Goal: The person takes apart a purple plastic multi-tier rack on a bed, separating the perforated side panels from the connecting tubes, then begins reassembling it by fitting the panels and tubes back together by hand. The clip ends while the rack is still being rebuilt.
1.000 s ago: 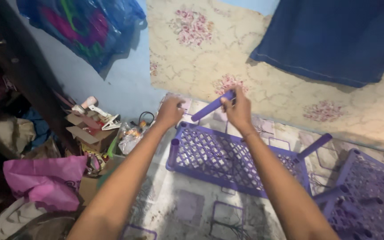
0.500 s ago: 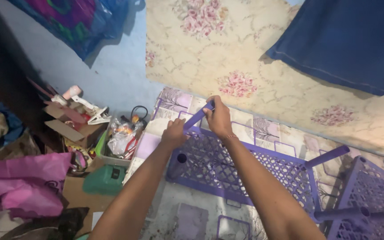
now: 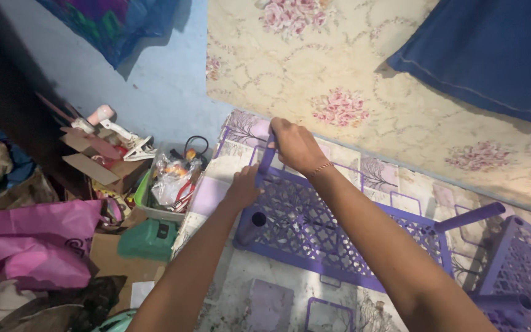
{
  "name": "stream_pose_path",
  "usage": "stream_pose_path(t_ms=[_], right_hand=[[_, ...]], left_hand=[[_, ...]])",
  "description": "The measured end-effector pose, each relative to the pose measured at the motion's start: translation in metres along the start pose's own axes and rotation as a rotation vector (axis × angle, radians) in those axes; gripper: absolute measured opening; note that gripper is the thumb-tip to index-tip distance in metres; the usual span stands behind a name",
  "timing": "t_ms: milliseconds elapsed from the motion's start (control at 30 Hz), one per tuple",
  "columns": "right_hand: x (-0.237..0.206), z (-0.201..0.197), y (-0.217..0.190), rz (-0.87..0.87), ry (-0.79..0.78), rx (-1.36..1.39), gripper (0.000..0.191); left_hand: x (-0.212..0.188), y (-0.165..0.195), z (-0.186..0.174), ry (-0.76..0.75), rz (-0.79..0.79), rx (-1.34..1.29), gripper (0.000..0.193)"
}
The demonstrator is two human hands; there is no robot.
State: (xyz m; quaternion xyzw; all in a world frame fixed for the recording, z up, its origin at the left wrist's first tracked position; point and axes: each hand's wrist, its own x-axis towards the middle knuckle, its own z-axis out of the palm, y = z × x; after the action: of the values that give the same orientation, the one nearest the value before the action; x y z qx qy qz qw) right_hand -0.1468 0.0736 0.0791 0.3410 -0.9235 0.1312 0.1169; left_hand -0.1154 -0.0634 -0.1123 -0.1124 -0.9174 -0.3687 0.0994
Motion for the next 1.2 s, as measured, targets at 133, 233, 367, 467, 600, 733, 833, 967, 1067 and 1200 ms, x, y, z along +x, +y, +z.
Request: stream_pose_path(t_ms=[133,233,367,467,600,733,833,967,1067,1200], right_hand=[[0.0,0.003,0.001,0.149,-0.066,-0.108,0.035],[0.001,0.001,0.005,0.014,-0.025,-0.122,0.027],[-0.002,0.0,0.009,-0.248,-0.039,-0.107,0.018],[-0.005,0.009,0.01,-0.148,-0.027,-0.097,0.025],[-0.003,0.027,0.013,-0.03,-0.026,-0.139,0.028],[-0.001,0.036,0.016,-0.014,0.046,-0.098,0.025],[-0.006,0.029,0.005,0.047,0.044,-0.072,0.023],[-0.03,0.005,-0.024,0.113,0.141,-0.027,0.078],[-0.066,-0.023,-0.039,0.241,0.256,0.168,0.07],[-0.146,-0.061,-0.038,0.333,0.521,0.032,0.063]], left_hand=[[-0.003,-0.003,0.004,0.028,-0.007,-0.134,0.095],[-0.003,0.001,0.005,0.017,-0.032,-0.126,0.095],[0.0,0.005,0.003,-0.045,-0.12,-0.11,0.093],[0.0,0.004,0.001,-0.024,-0.066,-0.118,0.095],[-0.002,0.006,0.0,-0.034,-0.092,-0.122,0.095],[-0.003,0.012,-0.005,-0.03,-0.084,-0.131,0.093],[-0.007,0.015,-0.01,-0.037,-0.092,-0.114,0.09],[-0.017,0.014,-0.02,-0.043,0.109,0.018,0.068],[-0.017,0.022,-0.039,0.189,0.041,-0.188,0.063],[-0.044,0.057,-0.089,0.076,-0.223,-0.685,0.05]])
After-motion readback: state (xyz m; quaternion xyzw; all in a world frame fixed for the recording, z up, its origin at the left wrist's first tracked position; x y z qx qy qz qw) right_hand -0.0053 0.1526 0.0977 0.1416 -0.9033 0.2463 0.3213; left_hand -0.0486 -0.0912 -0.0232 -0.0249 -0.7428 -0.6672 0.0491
